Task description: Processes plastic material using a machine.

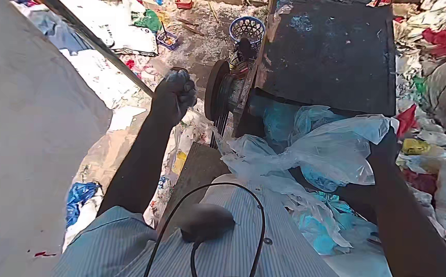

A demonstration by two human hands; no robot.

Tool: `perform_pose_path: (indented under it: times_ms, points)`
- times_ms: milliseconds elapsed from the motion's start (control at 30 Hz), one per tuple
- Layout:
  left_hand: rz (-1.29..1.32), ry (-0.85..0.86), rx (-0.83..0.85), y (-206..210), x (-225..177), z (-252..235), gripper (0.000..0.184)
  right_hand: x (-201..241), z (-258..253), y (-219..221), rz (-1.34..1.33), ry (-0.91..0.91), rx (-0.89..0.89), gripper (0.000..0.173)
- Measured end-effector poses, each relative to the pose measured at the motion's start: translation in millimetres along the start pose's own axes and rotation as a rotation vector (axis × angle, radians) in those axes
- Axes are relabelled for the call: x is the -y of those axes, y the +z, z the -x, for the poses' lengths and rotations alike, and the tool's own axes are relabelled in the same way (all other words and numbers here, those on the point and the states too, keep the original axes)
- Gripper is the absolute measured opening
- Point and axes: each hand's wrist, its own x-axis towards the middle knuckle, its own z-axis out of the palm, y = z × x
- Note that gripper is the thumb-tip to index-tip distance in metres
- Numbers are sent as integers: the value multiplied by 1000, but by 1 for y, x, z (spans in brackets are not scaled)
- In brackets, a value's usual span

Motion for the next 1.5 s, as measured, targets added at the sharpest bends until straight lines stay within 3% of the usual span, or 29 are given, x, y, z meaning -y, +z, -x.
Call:
perform_pose_path:
  times_ms: [100, 233, 333, 433, 533, 600, 667, 767, 867, 967, 1033, 1233, 1400, 1500]
  points:
    - [76, -19, 108, 39, 4, 4, 19, 40, -24, -4, -201, -186, -33, 43]
    - [121, -13, 197, 72, -5, 10, 20, 124, 12, -16, -589, -416, -79, 38]
    - [167, 12, 225, 86, -8, 12, 20, 181, 70, 8, -727, -786, 298, 30]
    - [205, 33, 195, 90, -11, 16, 19, 203, 103, 45, -521, -994, 727, 51]
    - [218, 72, 168, 81, -16, 18, 16, 196, 108, 84, -443, -976, 835, 59]
    - [103, 146, 203, 71, -15, 19, 14, 190, 110, 94, -448, -923, 818, 53]
    - [-194, 308, 277, 60, -9, 20, 22, 187, 111, 89, -462, -885, 746, 38]
    - [-781, 456, 517, 42, 6, 26, 38, 182, 111, 74, -511, -884, 668, 28]
    - [-1192, 299, 878, 43, 32, 32, 52, 182, 116, 67, -507, -816, 668, 28]
    - [-1374, 252, 1151, 51, 55, 35, 51, 184, 118, 68, -462, -783, 652, 35]
    - [-1397, 277, 1216, 54, 60, 34, 44, 183, 118, 70, -439, -768, 666, 39]
    - [-1376, 236, 1044, 52, 43, 31, 31, 180, 116, 60, -513, -615, 720, 30]
    - [-1405, 558, 746, 48, 51, 51, 16, 167, 103, 64, -669, -298, 637, 36]
    - [-1345, 769, 806, 46, 55, 67, 16, 161, 88, 66, -644, -280, 637, 40]
